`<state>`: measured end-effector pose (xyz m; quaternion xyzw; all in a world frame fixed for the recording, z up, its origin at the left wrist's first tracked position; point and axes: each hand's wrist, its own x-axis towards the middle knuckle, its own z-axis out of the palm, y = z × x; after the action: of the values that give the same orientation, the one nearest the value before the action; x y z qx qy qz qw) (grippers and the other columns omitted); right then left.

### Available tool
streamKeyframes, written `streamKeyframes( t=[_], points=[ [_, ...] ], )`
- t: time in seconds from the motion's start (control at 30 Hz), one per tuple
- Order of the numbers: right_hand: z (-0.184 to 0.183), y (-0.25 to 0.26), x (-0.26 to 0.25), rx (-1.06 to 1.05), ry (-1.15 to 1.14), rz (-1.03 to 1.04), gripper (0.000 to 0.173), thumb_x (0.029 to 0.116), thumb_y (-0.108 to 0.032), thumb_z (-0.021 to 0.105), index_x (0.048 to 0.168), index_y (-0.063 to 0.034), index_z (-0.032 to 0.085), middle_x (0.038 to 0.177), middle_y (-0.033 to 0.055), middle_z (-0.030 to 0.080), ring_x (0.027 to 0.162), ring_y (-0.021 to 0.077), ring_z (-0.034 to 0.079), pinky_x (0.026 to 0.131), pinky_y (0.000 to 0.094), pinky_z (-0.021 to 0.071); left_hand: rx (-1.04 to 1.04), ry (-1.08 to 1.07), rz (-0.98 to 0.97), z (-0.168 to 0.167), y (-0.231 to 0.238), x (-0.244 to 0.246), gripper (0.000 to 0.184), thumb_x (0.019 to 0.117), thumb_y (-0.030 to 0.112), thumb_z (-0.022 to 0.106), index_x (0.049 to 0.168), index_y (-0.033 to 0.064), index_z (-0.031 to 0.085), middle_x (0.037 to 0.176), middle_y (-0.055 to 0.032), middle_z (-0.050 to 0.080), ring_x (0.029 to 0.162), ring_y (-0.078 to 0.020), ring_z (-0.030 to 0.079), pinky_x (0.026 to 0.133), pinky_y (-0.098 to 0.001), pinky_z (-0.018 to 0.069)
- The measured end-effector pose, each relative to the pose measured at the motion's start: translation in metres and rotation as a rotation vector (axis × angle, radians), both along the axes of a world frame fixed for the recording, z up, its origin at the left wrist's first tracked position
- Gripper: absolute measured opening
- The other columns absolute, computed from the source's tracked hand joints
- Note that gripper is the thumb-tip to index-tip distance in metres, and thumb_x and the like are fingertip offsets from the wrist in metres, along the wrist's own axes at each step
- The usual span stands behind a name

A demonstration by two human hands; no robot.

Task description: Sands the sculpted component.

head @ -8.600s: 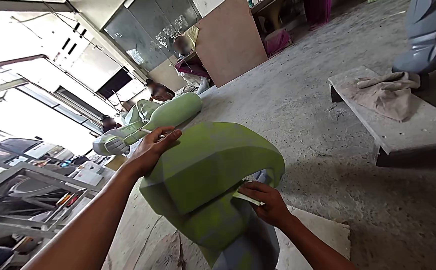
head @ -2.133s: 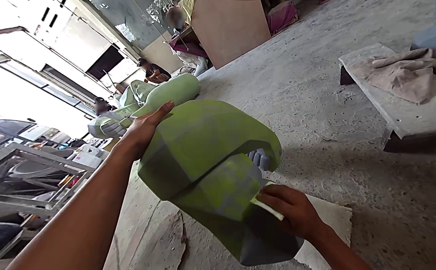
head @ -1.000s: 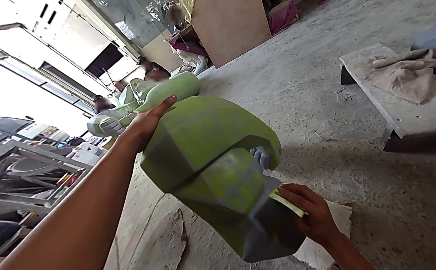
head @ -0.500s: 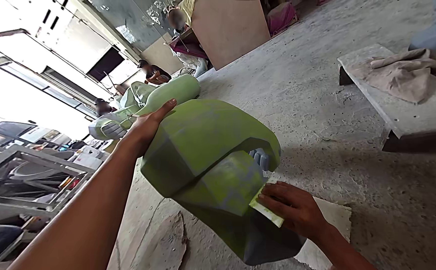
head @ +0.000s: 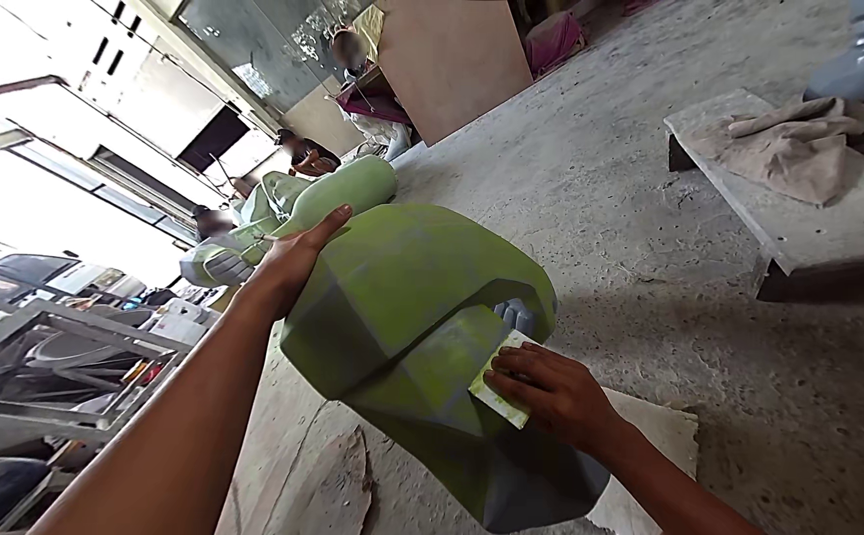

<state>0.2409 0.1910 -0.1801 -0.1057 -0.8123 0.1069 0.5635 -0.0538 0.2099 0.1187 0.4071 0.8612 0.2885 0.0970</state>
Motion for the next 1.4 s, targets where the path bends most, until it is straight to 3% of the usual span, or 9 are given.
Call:
streamKeyframes(
  t=[0.27,0.5,0.77,0.97,1.2,1.4],
  points=[
    [-0.014,-0.001,0.011,-0.014,-0.065,0.04,0.037,0.1013,-0.008,0.053,0.134,-0.0201,0.066,0.132,0.0031,0.068,0.131,0.0192,0.06,0.115,0.0412,0.0483,0.01,0.016,-0.002,0.0,0.002,-0.001,0.09,0.0742,0.093,0.053,0.122,0.0188,0.07,0.108,-0.0091,0.074,0.1,-0.0259,0.072,0.085,-0.0582,0.0579],
    [0.005,0.01,0.009,-0.012,0.017,0.043,0.037,0.1003,-0.007,0.055,0.133,-0.0189,0.069,0.13,0.0042,0.069,0.128,0.0182,0.062,0.113,0.0387,0.0511,-0.003,0.05,-0.037,0.002,0.003,0.005,0.089,0.0773,0.092,0.05,0.122,0.0178,0.07,0.11,-0.0104,0.073,0.101,-0.0269,0.071,0.086,-0.0595,0.0564],
    [-0.022,0.006,0.016,0.013,-0.092,0.033,0.038,0.1008,-0.009,0.055,0.136,-0.0185,0.066,0.13,0.005,0.069,0.13,0.0207,0.061,0.114,0.0403,0.0492,0.006,0.048,-0.011,0.0,0.003,0.001,0.091,0.0756,0.093,0.051,0.122,0.0174,0.07,0.109,-0.0102,0.074,0.1,-0.0264,0.071,0.085,-0.0591,0.0569],
    [0.011,0.019,0.016,0.019,-0.084,0.106,0.042,0.0985,-0.008,0.057,0.138,-0.0209,0.065,0.134,0.0074,0.066,0.128,0.0202,0.061,0.105,0.035,0.0548,-0.001,0.036,-0.019,0.001,-0.001,0.004,0.09,0.0765,0.093,0.051,0.122,0.0169,0.07,0.11,-0.0118,0.073,0.102,-0.0286,0.071,0.086,-0.0609,0.056],
    [0.008,0.015,0.013,0.014,-0.128,0.124,0.043,0.0971,-0.007,0.055,0.137,-0.0212,0.065,0.132,0.0064,0.066,0.13,0.021,0.059,0.106,0.0356,0.0533,-0.009,0.025,-0.01,0.002,0.001,0.007,0.09,0.0766,0.092,0.051,0.123,0.0175,0.07,0.112,-0.0107,0.073,0.103,-0.0273,0.071,0.087,-0.0601,0.0562],
    [-0.018,0.003,0.016,-0.019,-0.086,0.154,0.044,0.0999,-0.006,0.055,0.14,-0.022,0.063,0.135,0.0094,0.065,0.133,0.026,0.057,0.111,0.041,0.0509,-0.003,0.048,-0.014,0.003,0.004,0.013,0.089,0.0768,0.092,0.052,0.123,0.0172,0.07,0.11,-0.0106,0.073,0.1,-0.0264,0.071,0.086,-0.0593,0.0567]
  ],
)
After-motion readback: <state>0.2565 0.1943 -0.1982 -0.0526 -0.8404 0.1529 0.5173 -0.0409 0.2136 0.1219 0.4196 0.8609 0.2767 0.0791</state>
